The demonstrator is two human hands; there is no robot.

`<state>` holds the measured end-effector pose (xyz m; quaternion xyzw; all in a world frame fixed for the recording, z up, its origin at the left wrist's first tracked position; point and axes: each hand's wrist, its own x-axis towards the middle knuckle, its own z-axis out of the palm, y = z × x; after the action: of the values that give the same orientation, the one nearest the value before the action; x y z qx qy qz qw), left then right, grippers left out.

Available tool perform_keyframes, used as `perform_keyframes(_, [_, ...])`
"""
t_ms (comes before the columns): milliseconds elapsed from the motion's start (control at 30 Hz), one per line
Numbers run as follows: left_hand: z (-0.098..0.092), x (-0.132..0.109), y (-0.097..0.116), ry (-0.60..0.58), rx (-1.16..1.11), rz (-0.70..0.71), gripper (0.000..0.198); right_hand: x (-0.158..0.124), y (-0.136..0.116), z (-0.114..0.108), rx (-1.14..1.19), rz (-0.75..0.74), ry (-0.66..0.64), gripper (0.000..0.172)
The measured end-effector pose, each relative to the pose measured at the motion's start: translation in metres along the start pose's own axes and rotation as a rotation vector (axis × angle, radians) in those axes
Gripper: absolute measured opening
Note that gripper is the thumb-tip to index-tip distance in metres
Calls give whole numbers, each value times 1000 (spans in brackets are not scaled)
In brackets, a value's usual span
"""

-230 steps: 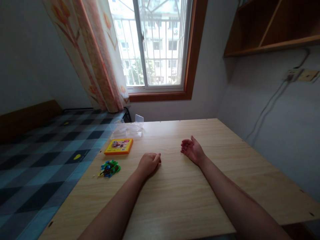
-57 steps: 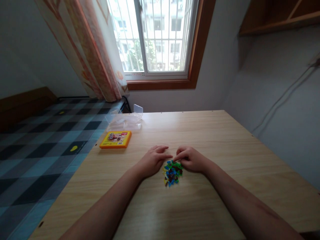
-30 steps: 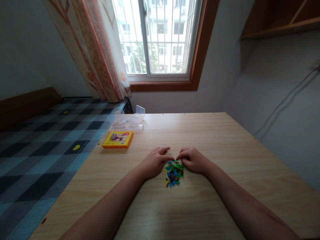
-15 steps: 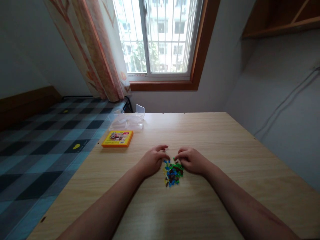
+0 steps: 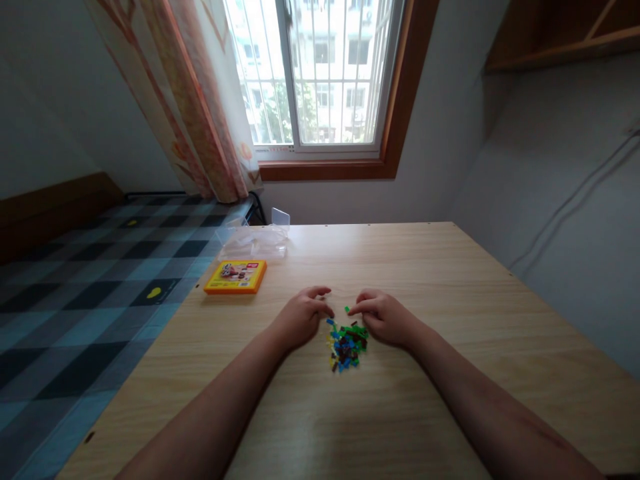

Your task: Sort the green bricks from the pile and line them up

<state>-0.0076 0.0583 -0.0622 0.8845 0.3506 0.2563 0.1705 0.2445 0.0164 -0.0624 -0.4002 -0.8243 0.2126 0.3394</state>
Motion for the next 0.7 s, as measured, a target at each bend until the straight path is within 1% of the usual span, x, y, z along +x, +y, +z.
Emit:
perform_keyframes(100, [-2, 0, 0, 14, -2, -14, 34, 0, -2, 0, 0, -24, 14, 41])
perform_keyframes(200, [-3, -1, 3, 16, -15, 11, 36, 0, -4, 0, -17, -26, 24, 41])
perform_keyframes(300, [-3, -1, 4, -23, 0, 50, 42, 0, -5, 0, -17, -33, 5, 41])
perform_keyframes(400, [-3, -1, 3, -58, 37, 65, 43, 0, -6, 0, -25, -39, -26, 40])
perform_keyframes(600, [-4, 1, -1, -33, 17, 25, 38, 0, -7, -1, -31, -51, -43, 38])
perform_keyframes(700, [-5, 1, -2, -39, -9, 19, 38, 0, -8, -1, -41, -55, -54, 40])
